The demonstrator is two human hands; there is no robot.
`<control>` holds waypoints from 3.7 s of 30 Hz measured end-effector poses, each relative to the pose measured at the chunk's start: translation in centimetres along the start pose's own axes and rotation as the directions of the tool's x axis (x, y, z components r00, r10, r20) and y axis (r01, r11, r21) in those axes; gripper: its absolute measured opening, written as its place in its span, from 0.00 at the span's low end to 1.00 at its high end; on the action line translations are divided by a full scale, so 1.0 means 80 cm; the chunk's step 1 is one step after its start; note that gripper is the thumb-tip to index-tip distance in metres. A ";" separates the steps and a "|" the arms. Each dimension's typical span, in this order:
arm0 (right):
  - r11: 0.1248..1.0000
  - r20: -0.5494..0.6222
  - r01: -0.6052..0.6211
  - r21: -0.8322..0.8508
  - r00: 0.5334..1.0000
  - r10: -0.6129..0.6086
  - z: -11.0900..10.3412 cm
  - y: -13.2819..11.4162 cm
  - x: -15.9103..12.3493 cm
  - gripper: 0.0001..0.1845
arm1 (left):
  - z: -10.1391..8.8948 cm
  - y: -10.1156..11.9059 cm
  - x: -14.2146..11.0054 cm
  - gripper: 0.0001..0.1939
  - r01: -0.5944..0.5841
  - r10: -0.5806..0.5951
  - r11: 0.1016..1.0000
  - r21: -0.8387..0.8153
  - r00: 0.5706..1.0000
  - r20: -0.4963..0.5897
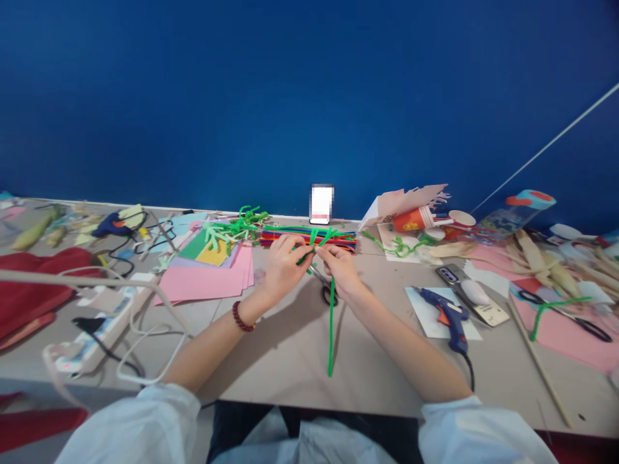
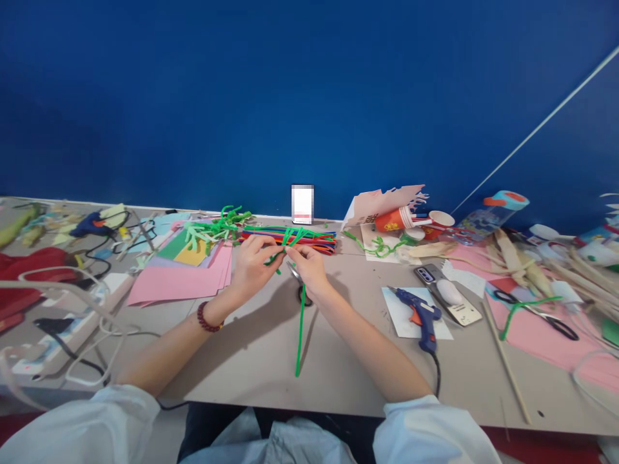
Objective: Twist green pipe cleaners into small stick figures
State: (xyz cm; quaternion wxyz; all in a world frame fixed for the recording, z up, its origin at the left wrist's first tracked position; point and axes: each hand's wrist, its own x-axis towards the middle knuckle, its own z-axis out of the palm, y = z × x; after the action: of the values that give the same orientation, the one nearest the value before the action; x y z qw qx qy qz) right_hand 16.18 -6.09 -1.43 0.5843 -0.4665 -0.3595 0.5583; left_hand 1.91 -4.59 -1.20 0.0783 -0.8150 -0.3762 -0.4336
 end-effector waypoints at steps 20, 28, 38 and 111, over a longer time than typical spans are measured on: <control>0.940 0.178 0.215 -0.266 0.969 -0.171 -0.023 -0.003 0.021 0.14 | -0.005 -0.033 0.014 0.11 0.762 -0.281 0.324 -0.561 0.644 0.712; 0.979 0.337 0.138 -0.152 0.938 -0.080 -0.030 -0.005 0.027 0.16 | 0.010 -0.025 0.004 0.15 0.809 -0.226 -0.008 -0.588 0.571 0.789; 0.983 0.062 0.108 -0.148 0.993 -0.100 -0.023 -0.007 0.022 0.19 | 0.005 -0.027 0.012 0.25 0.665 -0.518 0.429 -0.612 0.736 0.436; 0.993 0.181 0.104 -0.059 0.979 -0.092 -0.006 -0.019 -0.003 0.17 | -0.005 -0.013 0.013 0.13 0.797 -0.236 -0.143 -0.587 0.549 0.802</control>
State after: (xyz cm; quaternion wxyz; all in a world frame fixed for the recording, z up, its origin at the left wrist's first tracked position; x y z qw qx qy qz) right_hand 17.04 -6.31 -0.14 0.5604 -0.4162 -0.4518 0.5555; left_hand 1.28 -3.50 -0.36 -0.7300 -0.4897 -0.3183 -0.3548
